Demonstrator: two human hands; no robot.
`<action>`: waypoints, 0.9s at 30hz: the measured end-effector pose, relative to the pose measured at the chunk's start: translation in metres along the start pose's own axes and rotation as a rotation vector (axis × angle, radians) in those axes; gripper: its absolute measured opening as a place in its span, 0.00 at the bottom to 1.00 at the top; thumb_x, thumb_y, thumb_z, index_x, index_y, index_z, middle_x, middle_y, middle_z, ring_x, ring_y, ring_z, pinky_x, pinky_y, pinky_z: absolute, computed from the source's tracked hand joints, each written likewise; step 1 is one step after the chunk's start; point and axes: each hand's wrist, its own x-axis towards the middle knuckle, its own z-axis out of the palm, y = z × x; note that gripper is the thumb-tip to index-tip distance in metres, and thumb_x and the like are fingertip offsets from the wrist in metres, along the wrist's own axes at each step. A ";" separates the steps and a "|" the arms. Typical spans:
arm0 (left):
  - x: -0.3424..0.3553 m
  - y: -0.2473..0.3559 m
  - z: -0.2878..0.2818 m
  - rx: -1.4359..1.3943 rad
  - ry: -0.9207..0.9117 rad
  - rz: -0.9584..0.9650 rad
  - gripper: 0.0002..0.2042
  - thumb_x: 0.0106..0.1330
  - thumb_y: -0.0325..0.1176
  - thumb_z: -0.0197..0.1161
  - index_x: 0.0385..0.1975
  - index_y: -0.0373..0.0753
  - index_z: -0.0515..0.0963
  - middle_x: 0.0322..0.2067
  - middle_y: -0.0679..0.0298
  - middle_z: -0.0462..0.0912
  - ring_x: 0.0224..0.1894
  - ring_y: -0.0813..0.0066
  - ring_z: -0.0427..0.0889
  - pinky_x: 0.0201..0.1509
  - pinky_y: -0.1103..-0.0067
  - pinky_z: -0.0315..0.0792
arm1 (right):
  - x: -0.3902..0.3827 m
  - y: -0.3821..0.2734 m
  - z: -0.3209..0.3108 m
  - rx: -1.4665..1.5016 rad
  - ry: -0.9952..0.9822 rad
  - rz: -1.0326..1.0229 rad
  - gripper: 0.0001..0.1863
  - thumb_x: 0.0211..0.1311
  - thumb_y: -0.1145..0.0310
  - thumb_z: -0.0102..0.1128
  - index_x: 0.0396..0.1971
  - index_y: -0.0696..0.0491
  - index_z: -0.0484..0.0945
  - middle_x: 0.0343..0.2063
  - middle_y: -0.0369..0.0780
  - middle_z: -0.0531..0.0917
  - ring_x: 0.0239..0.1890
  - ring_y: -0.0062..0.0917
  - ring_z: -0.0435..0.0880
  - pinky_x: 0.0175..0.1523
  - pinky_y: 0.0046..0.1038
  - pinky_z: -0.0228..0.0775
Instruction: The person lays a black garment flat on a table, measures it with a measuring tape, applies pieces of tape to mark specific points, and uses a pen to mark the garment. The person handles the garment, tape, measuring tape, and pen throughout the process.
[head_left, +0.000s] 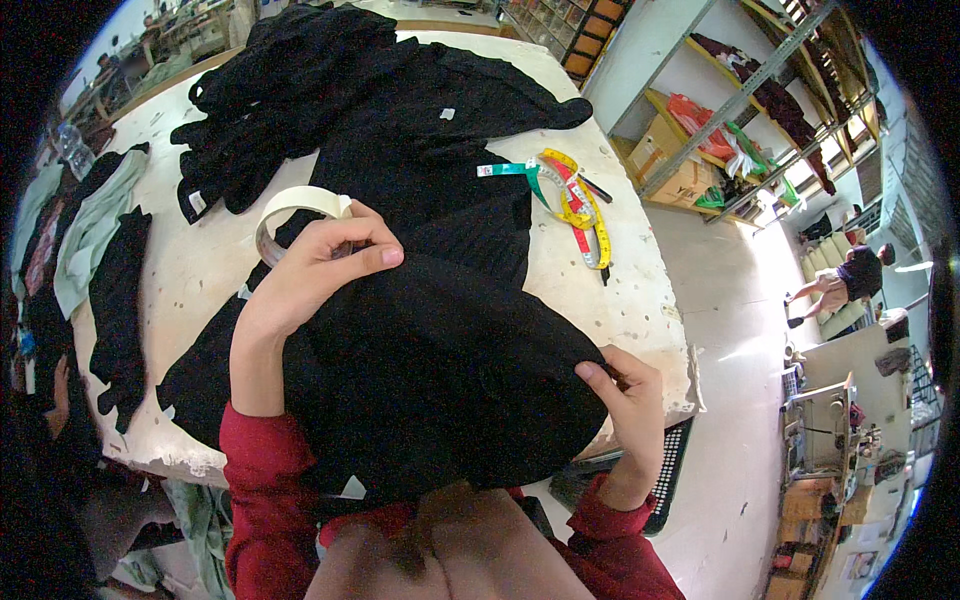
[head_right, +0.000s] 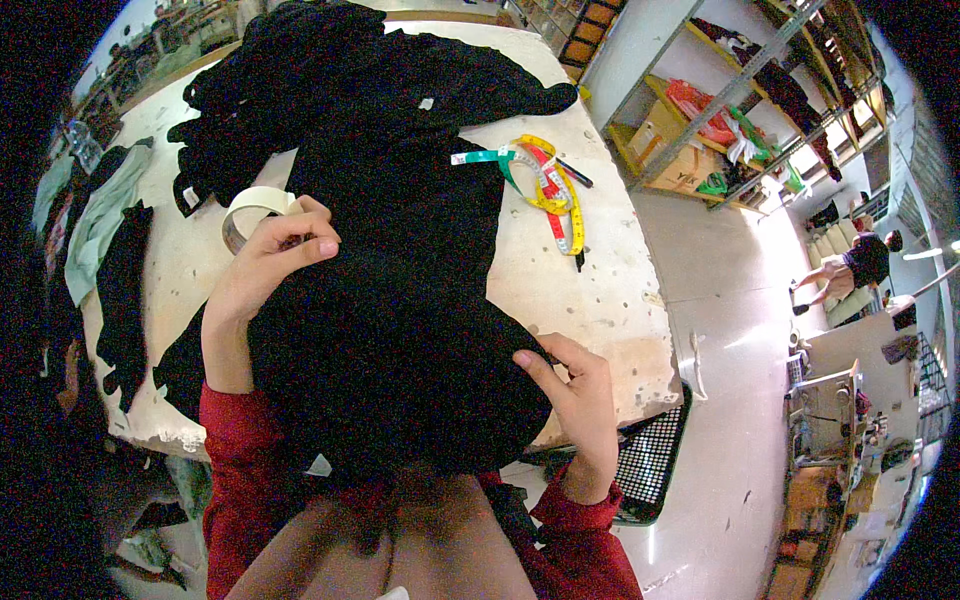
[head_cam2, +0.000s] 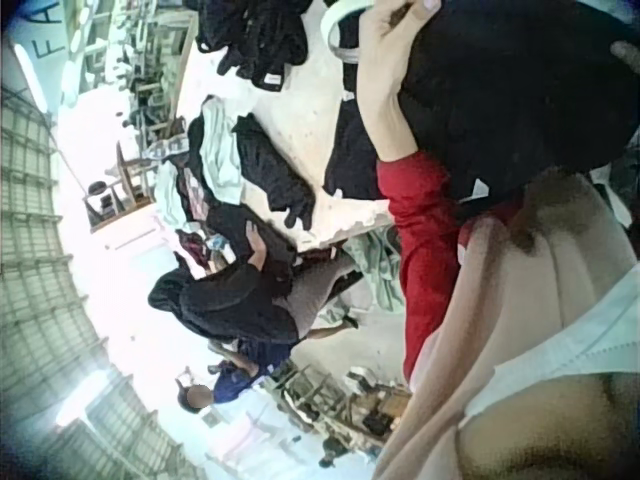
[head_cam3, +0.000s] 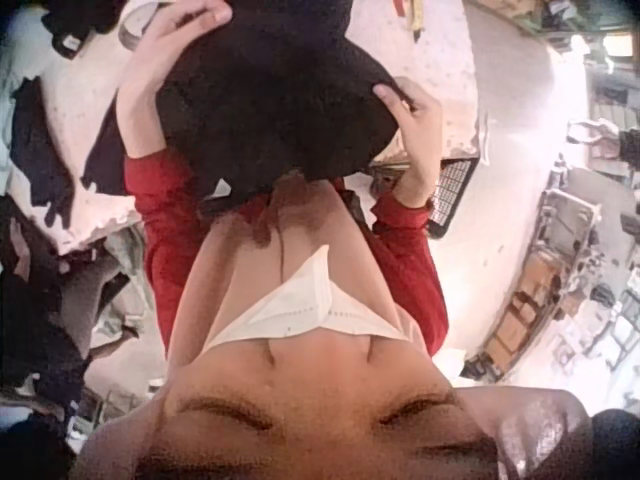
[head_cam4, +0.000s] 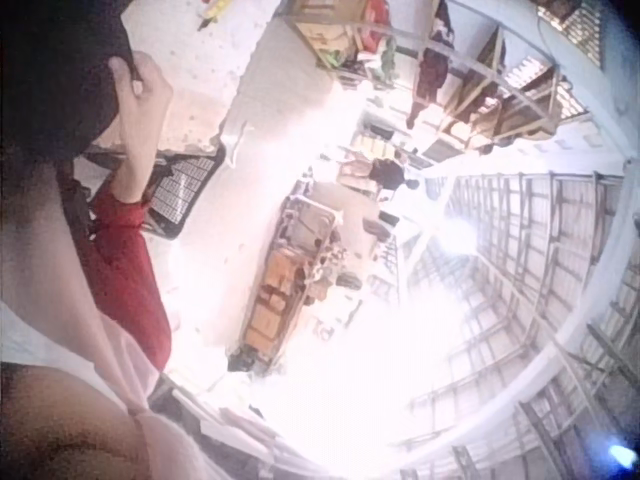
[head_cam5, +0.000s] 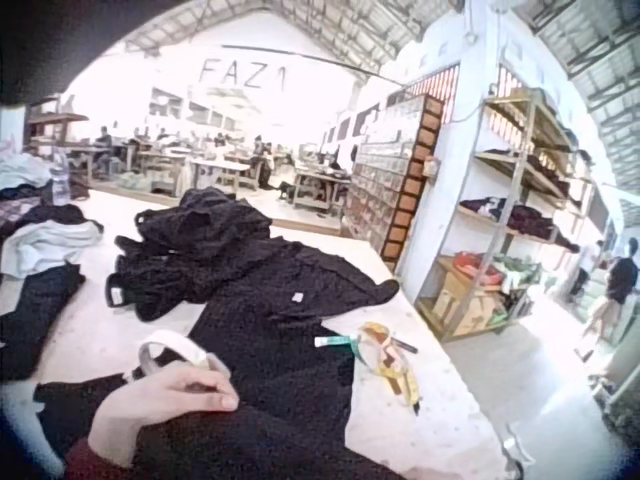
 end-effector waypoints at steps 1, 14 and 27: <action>0.001 0.000 0.000 0.000 0.009 0.019 0.11 0.63 0.38 0.66 0.30 0.36 0.80 0.32 0.71 0.71 0.36 0.82 0.67 0.41 0.81 0.60 | -0.001 -0.002 0.003 0.012 0.030 -0.006 0.09 0.59 0.74 0.65 0.35 0.64 0.81 0.28 0.38 0.83 0.32 0.20 0.78 0.41 0.21 0.68; -0.007 0.017 0.036 0.487 0.279 0.157 0.11 0.67 0.32 0.59 0.47 0.43 0.77 0.37 0.57 0.72 0.43 0.63 0.74 0.51 0.73 0.66 | 0.006 -0.015 0.025 -0.052 0.110 -0.224 0.08 0.61 0.77 0.61 0.39 0.61 0.83 0.26 0.40 0.82 0.31 0.24 0.79 0.42 0.21 0.68; -0.013 0.013 0.067 0.011 -0.184 0.359 0.32 0.61 0.22 0.55 0.64 0.28 0.49 0.58 0.44 0.59 0.58 0.47 0.69 0.64 0.64 0.59 | 0.041 -0.066 0.046 -0.084 -0.095 -0.560 0.22 0.55 0.73 0.67 0.52 0.53 0.78 0.47 0.41 0.80 0.48 0.26 0.79 0.53 0.27 0.68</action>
